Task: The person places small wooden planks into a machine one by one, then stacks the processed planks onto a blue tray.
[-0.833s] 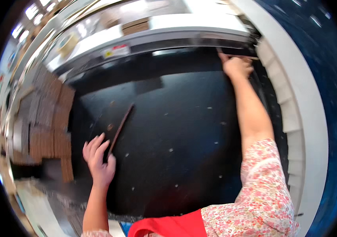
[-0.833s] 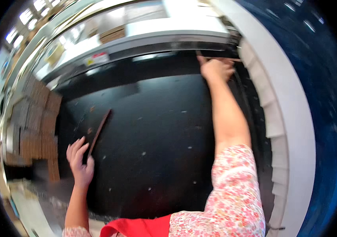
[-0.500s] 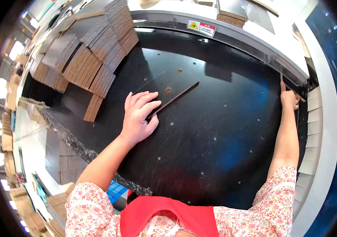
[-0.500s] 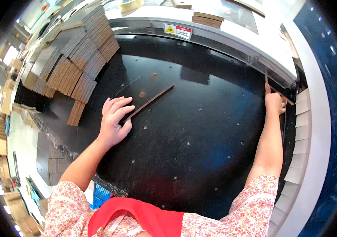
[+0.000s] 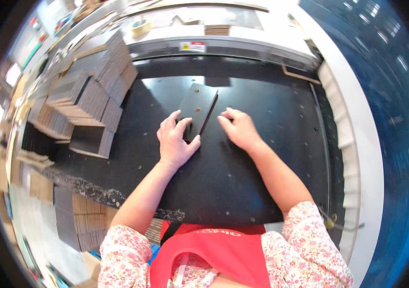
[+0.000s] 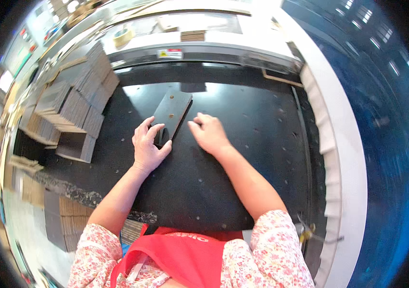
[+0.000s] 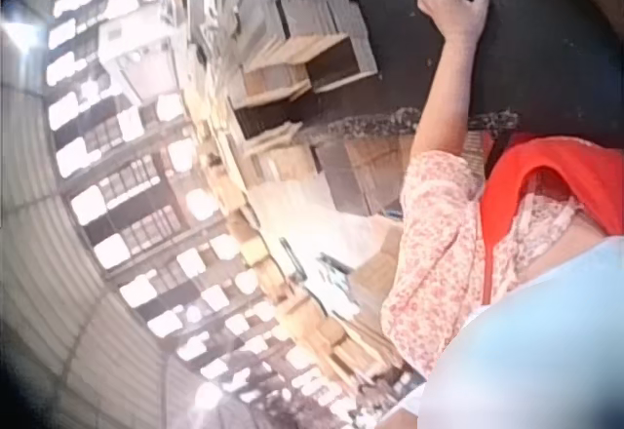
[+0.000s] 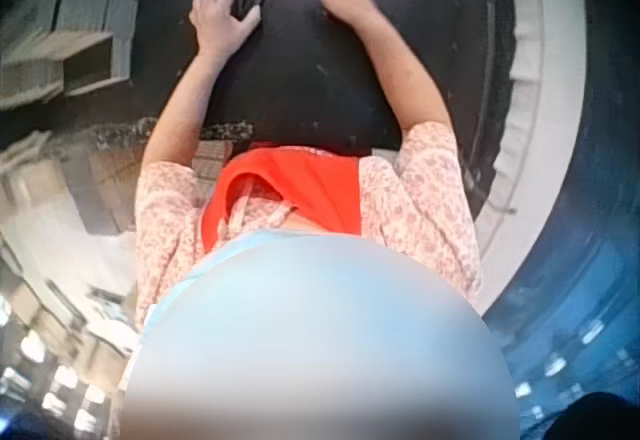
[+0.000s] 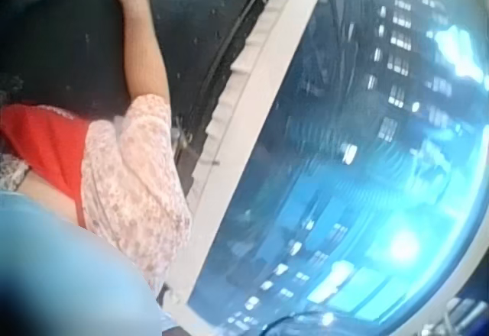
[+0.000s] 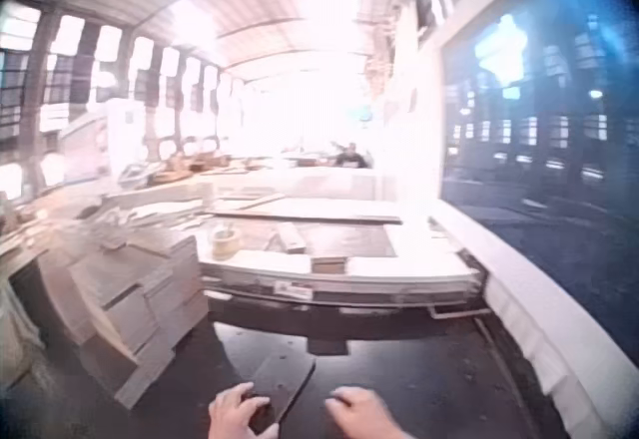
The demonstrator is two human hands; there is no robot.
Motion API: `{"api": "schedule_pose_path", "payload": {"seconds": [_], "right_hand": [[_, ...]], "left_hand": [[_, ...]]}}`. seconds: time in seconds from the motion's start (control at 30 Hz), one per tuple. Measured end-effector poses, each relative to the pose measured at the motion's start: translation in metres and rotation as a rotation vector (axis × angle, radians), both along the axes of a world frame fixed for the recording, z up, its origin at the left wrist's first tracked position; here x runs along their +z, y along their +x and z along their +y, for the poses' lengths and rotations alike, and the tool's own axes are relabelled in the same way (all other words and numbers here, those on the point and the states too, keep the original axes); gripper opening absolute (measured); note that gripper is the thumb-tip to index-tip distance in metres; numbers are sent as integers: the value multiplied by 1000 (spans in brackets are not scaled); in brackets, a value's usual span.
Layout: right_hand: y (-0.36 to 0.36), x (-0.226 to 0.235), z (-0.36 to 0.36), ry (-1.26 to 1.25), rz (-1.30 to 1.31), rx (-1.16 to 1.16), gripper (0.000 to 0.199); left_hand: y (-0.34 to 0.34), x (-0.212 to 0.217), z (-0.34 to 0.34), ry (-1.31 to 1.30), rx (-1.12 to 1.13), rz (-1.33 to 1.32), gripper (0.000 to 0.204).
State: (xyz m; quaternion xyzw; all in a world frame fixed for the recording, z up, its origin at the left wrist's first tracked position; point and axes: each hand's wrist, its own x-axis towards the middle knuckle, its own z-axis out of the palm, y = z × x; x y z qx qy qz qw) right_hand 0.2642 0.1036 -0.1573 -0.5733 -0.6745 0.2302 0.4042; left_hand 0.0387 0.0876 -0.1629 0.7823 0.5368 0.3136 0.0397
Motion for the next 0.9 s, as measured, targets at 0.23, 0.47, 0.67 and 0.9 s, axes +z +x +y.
{"api": "schedule_pose_path", "payload": {"seconds": [0.23, 0.47, 0.67, 0.9], "right_hand": [[42, 14, -68, -131, 216, -251, 34], [121, -16, -148, 51, -190, -498, 40], [141, -28, -197, 243, -245, -614, 31], [142, -23, -194, 322, -220, -539, 18]], "left_hand": [[94, -4, -34, -106, -117, -97, 77], [160, 0, -36, -256, -94, 165, 100], [213, 43, -26, -358, -187, 203, 94], [293, 72, 9, -513, -295, 259, 66]]}}
